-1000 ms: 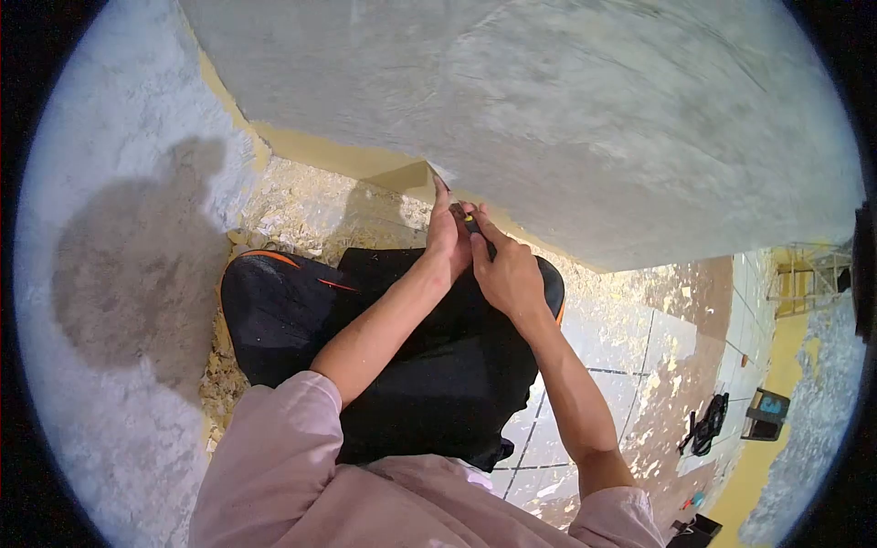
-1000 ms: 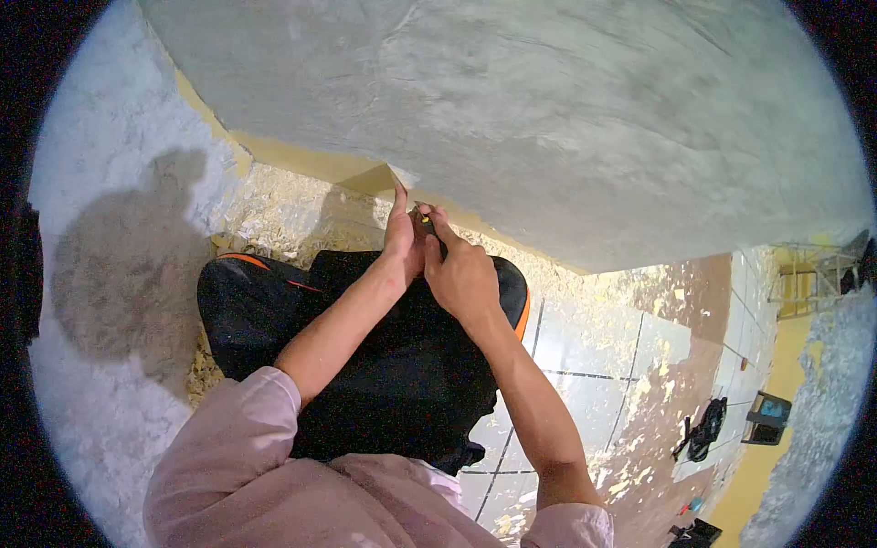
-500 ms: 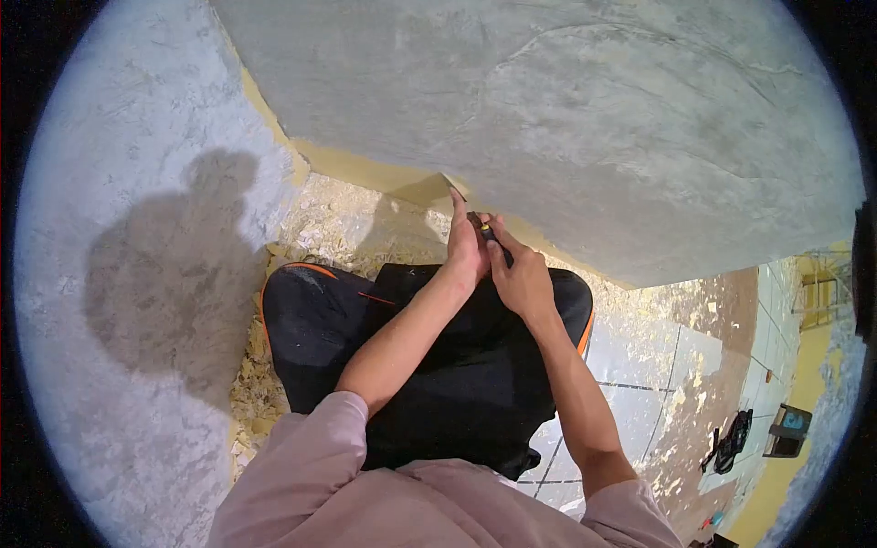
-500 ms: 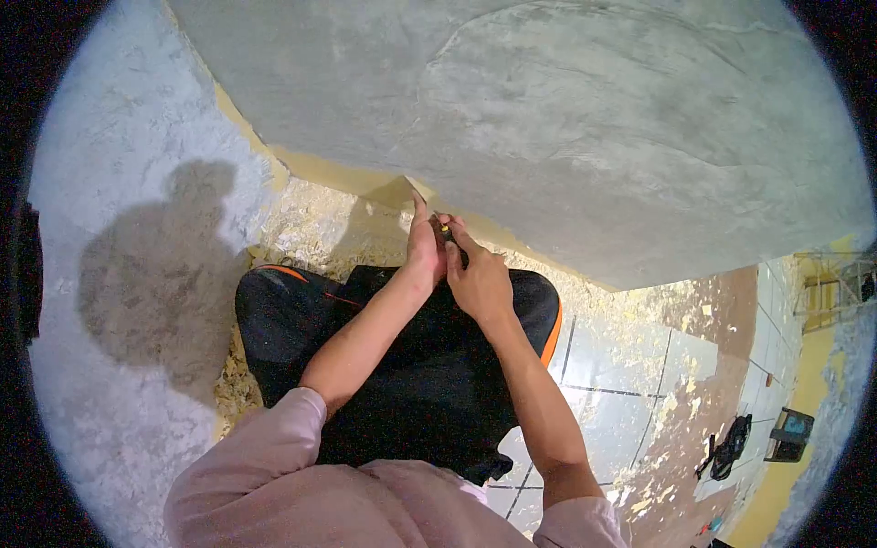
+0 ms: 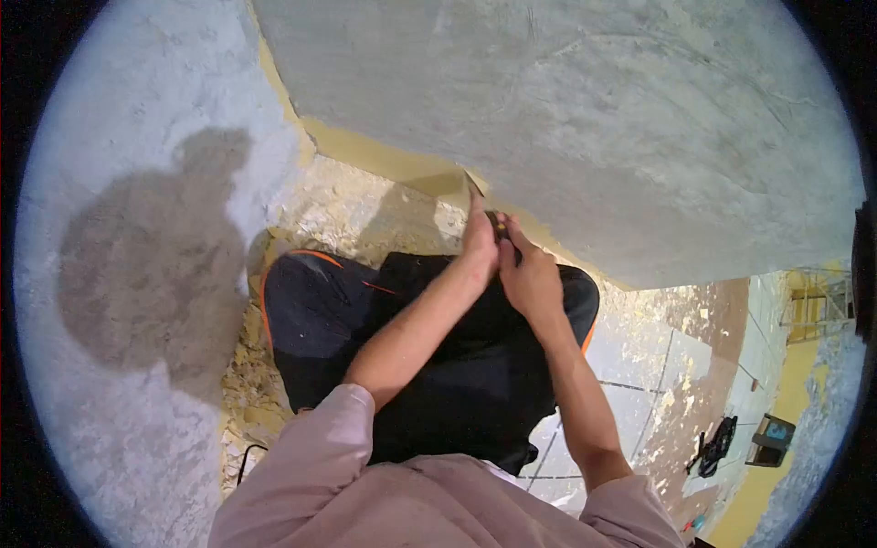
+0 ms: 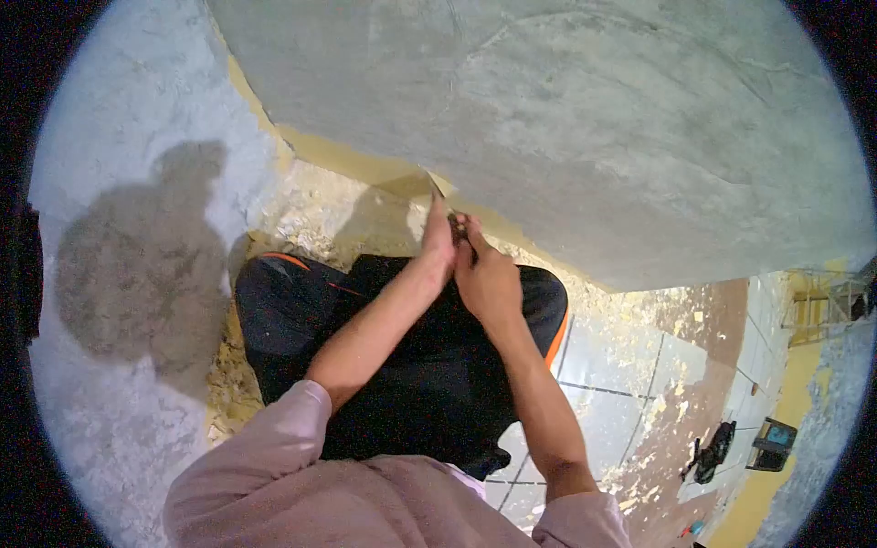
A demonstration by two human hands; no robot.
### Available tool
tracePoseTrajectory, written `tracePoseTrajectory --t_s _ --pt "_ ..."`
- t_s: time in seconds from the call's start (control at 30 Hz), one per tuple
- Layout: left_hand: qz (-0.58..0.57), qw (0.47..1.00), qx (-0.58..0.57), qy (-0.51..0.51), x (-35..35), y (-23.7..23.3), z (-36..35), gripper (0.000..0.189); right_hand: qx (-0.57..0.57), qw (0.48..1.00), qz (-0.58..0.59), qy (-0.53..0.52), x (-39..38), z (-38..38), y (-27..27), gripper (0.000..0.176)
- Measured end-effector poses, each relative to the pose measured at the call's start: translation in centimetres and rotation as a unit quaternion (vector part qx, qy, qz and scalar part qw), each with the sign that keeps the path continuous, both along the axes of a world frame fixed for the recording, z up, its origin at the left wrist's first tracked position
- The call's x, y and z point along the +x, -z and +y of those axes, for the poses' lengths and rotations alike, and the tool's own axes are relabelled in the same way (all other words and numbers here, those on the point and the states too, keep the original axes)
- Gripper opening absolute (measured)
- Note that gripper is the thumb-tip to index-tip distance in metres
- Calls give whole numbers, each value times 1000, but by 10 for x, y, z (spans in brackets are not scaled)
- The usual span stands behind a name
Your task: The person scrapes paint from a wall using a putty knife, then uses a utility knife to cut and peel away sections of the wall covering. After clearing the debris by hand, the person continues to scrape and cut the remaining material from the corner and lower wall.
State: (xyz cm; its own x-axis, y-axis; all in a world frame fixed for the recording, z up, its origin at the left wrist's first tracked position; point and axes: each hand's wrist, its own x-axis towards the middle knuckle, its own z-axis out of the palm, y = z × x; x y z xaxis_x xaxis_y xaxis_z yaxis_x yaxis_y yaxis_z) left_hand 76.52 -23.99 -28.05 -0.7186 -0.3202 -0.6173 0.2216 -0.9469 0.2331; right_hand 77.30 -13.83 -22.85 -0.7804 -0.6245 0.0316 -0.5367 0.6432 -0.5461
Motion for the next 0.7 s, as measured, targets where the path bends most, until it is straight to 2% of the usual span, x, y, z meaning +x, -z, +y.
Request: tracePoseTrajectory --t_s 0.03,0.1,0.17,0.2,0.23,0.27,0.3,0.33,0.37,0.43,0.5,0.53,0.57,0.63,0.7 --pt "-11 1000 -1 -5 2 5 5 53 -2 999 36 6 4 1 6 35" --pt "-37 999 -12 1 2 10 12 54 18 1000 19 14 4 8 7 36" --pt "2 999 34 0 2 11 12 55 -19 999 8 -25 1 11 3 36" --pt "-4 999 -42 17 2 2 16 53 -26 999 10 -28 1 2 2 36" --pt "3 1000 -10 14 -2 8 17 53 -29 999 -9 -19 -1 -6 2 35" --pt "3 999 -30 -10 -7 16 7 53 -27 999 -27 -10 -3 -11 2 34" --pt "-3 999 -45 -28 -7 27 1 52 -19 998 -52 6 -1 -8 3 33" --pt "-2 998 -17 -61 -2 19 -8 53 47 995 -86 27 1 -23 -2 34" --pt "19 998 -7 -54 8 11 -15 52 61 995 -80 1 -4 -34 17 34" --pt "40 998 30 -23 16 34 -30 52 66 995 -74 -10 5 -41 16 33" --pt "18 999 -3 -51 -2 47 -17 51 -11 998 -66 -5 10 -25 15 32" --pt "-46 997 -51 -40 -5 43 -5 50 -60 997 -13 -39 7 -11 21 37" --pt "-21 999 -22 -31 1 21 -2 51 -68 995 56 -50 3 -6 26 38" --pt "4 999 -18 -31 -6 43 -10 53 37 999 -35 19 9 -17 20 38" --pt "-66 998 13 -14 -4 41 -13 49 57 998 -30 16 12 -19 20 39"
